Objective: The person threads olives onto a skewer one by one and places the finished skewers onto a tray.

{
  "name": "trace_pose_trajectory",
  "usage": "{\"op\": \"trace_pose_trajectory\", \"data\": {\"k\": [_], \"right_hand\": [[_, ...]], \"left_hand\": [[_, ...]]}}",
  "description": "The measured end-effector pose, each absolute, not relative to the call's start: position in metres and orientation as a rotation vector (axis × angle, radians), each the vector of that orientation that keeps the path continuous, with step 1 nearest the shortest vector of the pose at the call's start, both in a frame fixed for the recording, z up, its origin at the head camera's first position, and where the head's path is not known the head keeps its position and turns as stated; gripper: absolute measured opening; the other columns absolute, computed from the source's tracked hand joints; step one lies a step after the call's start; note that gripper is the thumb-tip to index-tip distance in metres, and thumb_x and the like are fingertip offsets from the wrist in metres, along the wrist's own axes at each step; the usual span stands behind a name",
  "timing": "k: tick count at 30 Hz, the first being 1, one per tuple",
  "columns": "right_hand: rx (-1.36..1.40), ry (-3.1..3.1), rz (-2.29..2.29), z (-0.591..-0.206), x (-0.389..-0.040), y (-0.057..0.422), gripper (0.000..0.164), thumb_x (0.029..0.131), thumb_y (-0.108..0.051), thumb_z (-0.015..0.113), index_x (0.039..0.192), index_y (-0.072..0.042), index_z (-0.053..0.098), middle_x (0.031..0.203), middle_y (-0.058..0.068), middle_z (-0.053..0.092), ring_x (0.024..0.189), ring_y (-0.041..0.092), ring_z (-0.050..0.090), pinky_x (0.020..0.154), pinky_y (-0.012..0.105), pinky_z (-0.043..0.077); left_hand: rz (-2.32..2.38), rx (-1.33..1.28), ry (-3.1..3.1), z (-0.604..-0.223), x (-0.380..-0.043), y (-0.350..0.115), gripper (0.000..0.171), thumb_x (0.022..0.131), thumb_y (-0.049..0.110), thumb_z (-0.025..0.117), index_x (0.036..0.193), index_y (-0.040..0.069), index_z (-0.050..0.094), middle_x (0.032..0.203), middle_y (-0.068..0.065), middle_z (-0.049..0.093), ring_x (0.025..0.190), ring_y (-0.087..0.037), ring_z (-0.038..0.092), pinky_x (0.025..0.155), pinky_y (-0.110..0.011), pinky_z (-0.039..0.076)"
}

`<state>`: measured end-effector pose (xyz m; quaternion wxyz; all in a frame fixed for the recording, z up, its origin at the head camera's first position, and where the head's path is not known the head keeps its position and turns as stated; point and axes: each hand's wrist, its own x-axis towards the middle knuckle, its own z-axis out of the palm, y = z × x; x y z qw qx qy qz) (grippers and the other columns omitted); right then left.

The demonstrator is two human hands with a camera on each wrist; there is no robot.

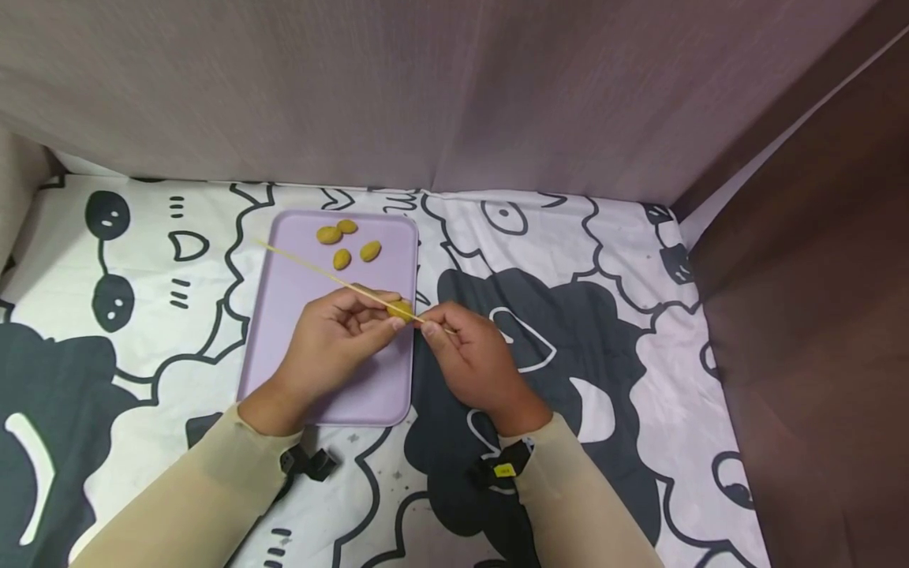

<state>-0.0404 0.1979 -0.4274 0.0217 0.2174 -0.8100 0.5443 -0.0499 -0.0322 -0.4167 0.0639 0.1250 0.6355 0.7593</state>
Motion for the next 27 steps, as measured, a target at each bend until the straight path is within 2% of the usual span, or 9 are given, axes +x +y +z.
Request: {"op": "trace_pose_trajectory", "data": {"k": [7, 13, 17, 27], "right_hand": [[0.687, -2.524, 1.773, -0.4282, -0.0415, 0.1979, 0.007, 0.111, 0.001, 0.062, 0.114, 0.002, 0.069, 0.073, 0.0, 0.054, 0.063, 0.012, 0.053, 0.058, 0.026, 0.045], [0.754, -2.428, 2.127, -0.4323, -0.0465, 0.1988, 0.009, 0.116, 0.002, 0.051, 0.114, 0.011, 0.052, 0.075, 0.015, 0.054, 0.065, 0.023, 0.056, 0.062, 0.028, 0.051], [0.774, -2.343, 2.338, -0.4344, -0.0493, 0.1999, 0.009, 0.117, 0.002, 0.045, 0.113, 0.01, 0.042, 0.076, 0.018, 0.051, 0.065, 0.022, 0.053, 0.063, 0.029, 0.051], [0.782, -2.302, 2.431, -0.4345, -0.0484, 0.1985, 0.007, 0.119, -0.002, 0.046, 0.115, 0.001, 0.041, 0.076, 0.017, 0.051, 0.063, 0.023, 0.053, 0.061, 0.03, 0.05]], "left_hand": [[2.21, 0.38, 2.024, -0.4188, -0.0493, -0.0307, 0.027, 0.098, -0.004, 0.083, 0.123, -0.007, 0.077, 0.121, -0.021, 0.082, 0.1, -0.009, 0.082, 0.093, -0.029, 0.071], [2.138, 0.38, 2.098, -0.42, -0.0498, -0.0302, 0.029, 0.097, -0.001, 0.086, 0.125, -0.004, 0.079, 0.118, -0.017, 0.084, 0.1, -0.011, 0.082, 0.092, -0.029, 0.071], [2.124, 0.37, 2.095, -0.4218, -0.0505, -0.0299, 0.028, 0.098, -0.001, 0.085, 0.125, -0.005, 0.078, 0.12, -0.017, 0.083, 0.102, -0.013, 0.082, 0.094, -0.029, 0.07], [2.083, 0.346, 2.056, -0.4234, -0.0518, -0.0303, 0.027, 0.098, 0.001, 0.085, 0.124, -0.003, 0.078, 0.119, -0.016, 0.084, 0.105, -0.021, 0.084, 0.092, -0.029, 0.071]]}}
